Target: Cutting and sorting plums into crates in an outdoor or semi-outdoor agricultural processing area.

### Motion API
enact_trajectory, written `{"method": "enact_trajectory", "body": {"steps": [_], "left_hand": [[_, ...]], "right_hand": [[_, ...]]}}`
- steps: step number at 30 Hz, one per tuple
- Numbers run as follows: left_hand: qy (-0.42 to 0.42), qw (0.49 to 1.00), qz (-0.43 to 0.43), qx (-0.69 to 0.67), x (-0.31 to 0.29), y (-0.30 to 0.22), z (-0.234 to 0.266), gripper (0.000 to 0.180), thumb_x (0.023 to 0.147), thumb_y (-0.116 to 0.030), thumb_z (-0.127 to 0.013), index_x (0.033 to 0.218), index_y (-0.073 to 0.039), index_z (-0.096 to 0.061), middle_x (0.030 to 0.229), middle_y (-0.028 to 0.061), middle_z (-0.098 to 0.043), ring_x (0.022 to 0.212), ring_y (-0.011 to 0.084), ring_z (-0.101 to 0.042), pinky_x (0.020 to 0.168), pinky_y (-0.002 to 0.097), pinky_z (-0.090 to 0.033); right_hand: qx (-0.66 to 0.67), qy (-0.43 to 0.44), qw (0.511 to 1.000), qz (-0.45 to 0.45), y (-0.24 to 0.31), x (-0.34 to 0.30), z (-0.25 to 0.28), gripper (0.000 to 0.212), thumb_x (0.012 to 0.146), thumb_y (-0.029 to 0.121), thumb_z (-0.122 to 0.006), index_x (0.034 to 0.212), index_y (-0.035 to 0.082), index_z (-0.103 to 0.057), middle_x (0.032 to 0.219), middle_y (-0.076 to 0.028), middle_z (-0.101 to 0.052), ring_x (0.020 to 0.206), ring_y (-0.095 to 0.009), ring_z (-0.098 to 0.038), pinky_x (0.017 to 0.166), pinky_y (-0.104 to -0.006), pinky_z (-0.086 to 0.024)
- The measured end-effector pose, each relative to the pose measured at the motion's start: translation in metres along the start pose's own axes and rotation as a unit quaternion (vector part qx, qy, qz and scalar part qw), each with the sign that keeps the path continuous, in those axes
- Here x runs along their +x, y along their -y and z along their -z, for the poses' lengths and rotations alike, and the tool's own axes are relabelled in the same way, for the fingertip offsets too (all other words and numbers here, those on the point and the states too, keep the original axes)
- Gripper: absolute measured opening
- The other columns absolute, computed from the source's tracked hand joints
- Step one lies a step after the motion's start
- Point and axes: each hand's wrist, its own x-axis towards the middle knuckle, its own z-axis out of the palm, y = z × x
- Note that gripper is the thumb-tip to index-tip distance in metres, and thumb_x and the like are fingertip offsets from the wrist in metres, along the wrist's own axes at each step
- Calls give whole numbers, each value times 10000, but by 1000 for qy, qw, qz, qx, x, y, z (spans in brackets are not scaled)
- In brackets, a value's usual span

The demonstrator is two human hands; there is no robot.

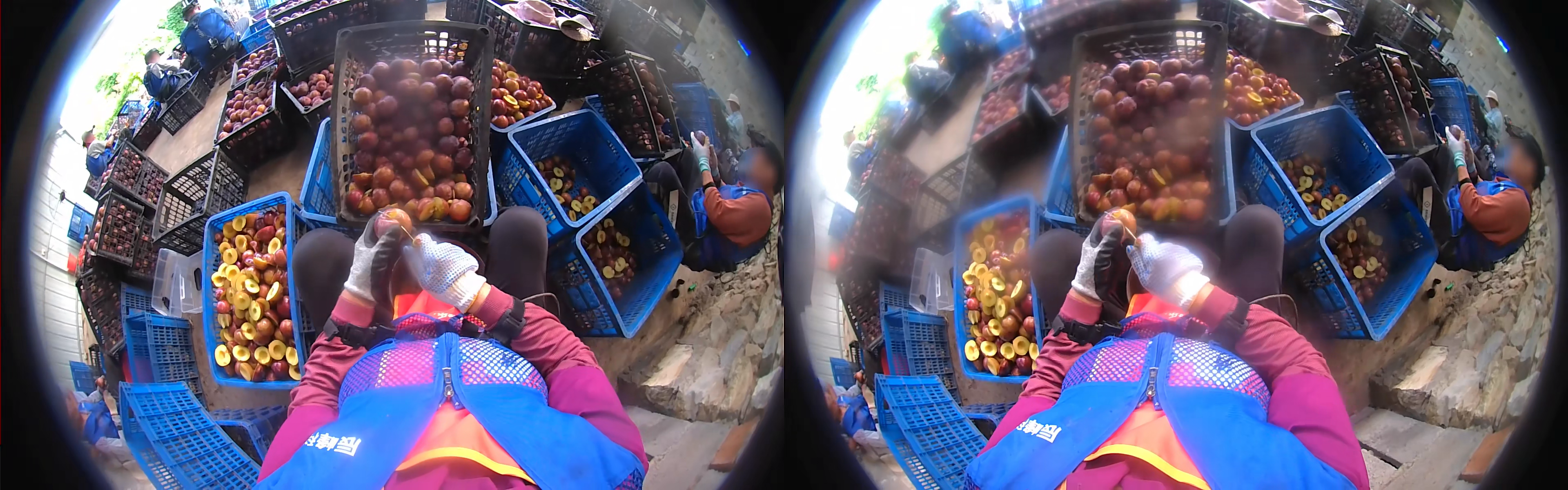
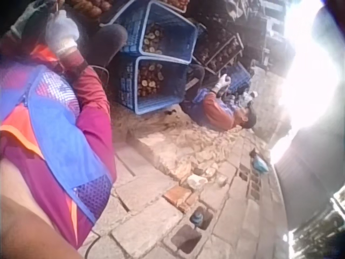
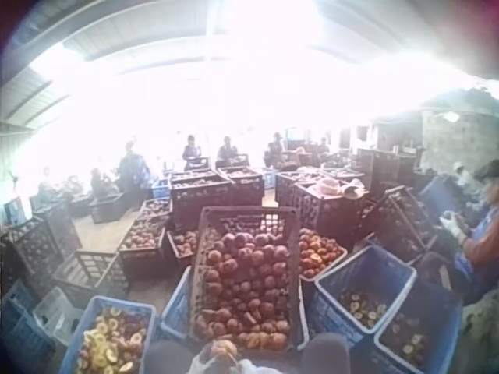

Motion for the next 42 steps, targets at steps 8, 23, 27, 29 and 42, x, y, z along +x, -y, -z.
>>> {"method": "enact_trajectory", "body": {"steps": [8,23,27,29,42], "left_hand": [[-60,957,51,-281,27,31,14,316,1122,-347,-724,1286,-80,-693,1225,43,-713,1126,193,-689,1011,400,-581],[-59,966,-49,245,21,39,37,473,1089,-415,-781,1378,-49,-702,1208,25,-743,1016,136,-692,908,305,-569],[-76,971,-41,224,17,35,24,506,1061,-399,-822,1393,-36,-707,1229,43,-762,1061,147,-716,955,314,-575],[-87,962,-47,256,13,30,18,515,1047,-391,-839,1392,-32,-707,1224,52,-769,1082,155,-724,971,319,-579],[-69,958,-74,269,5,10,5,380,1049,-140,-827,1391,-40,-694,1158,57,-780,996,155,-749,902,317,-611]], "right_hand": [[-8,5,1000,13,-16,-15,-11,277,1132,362,-613,1073,104,-697,852,-221,-749,748,-455,-743,656,-572,-567],[-41,-16,996,73,-29,0,-26,317,1139,366,-600,1058,76,-700,782,-210,-740,678,-442,-739,614,-571,-572],[-28,-13,997,75,-34,2,-24,336,1142,364,-578,1078,80,-744,844,-215,-773,733,-437,-761,653,-571,-579],[-31,18,996,84,-34,6,-13,290,1120,299,-579,1083,65,-746,875,-203,-764,738,-395,-765,641,-525,-587],[-74,9,995,65,-18,2,-1,187,1064,206,-625,1056,54,-734,846,-153,-725,649,-314,-743,544,-455,-583]]}}
